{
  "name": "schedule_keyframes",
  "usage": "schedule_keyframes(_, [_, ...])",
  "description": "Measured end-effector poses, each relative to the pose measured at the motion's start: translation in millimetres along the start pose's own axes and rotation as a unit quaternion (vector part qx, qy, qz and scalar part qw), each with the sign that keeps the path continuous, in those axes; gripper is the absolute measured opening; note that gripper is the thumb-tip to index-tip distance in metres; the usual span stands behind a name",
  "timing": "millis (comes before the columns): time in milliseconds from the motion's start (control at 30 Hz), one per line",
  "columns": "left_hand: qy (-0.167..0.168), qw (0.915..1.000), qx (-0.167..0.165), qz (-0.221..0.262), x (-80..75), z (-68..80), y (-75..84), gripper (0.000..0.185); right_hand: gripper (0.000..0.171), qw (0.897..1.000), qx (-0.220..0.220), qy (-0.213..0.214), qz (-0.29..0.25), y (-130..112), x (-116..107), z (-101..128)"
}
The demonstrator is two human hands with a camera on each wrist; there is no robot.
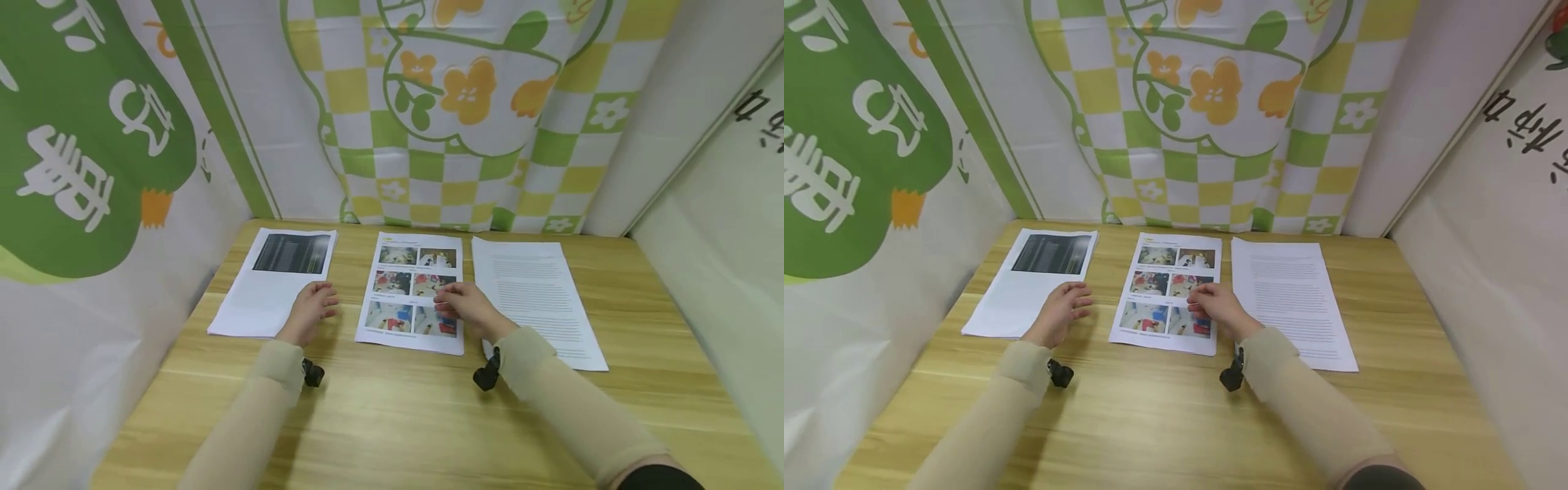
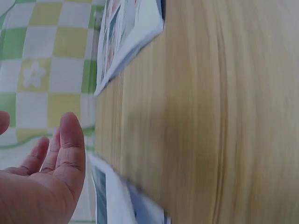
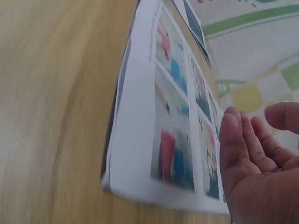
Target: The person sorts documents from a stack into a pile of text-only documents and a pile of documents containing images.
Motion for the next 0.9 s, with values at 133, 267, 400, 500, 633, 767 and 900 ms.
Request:
schedule_keyframes(133, [0.019, 0.9997, -0.012, -0.008, -22.9, -2.1, -2.8, 0.048, 0.035, 1.000, 0.008, -0.014, -0.005, -4, 22, -3])
schedule_keyframes(267, [0.030, 0.9985, -0.033, -0.031, -47.6, -2.5, -2.9, 0.055, 0.036, 0.999, 0.009, -0.036, -0.016, -6, 48, -5])
schedule_keyframes(400, [0.026, 0.9965, -0.060, -0.052, -69.7, 0.3, -2.3, 0.070, 0.036, 0.998, 0.007, -0.054, -0.028, -6, 71, -8])
schedule_keyframes(500, [0.025, 0.9950, -0.070, -0.066, -86.5, 4.2, -3.5, 0.078, 0.036, 0.997, 0.011, -0.064, -0.037, -4, 88, -12])
schedule_keyframes(633, [0.035, 0.9923, -0.077, -0.091, -107.1, 6.1, -4.8, 0.079, 0.034, 0.996, 0.022, -0.076, -0.049, -3, 108, -17])
schedule_keyframes(767, [0.055, 0.9875, -0.077, -0.126, -126.8, 5.4, -10.6, 0.076, 0.033, 0.995, 0.021, -0.082, -0.062, -1, 126, -22])
schedule_keyframes(900, [0.089, 0.9790, -0.081, -0.165, -145.3, 6.1, -19.7, 0.070, 0.029, 0.993, 0.028, -0.086, -0.075, 4, 143, -28])
Point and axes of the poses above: each hand's wrist, its own z-axis away from the middle knuckle, its own x-axis out of the palm, y = z × x, the point moved 2 cm from there along -z, towards the middle knuckle, and after that the axes turned 12 degrees about -z, right-handed, at the moved point
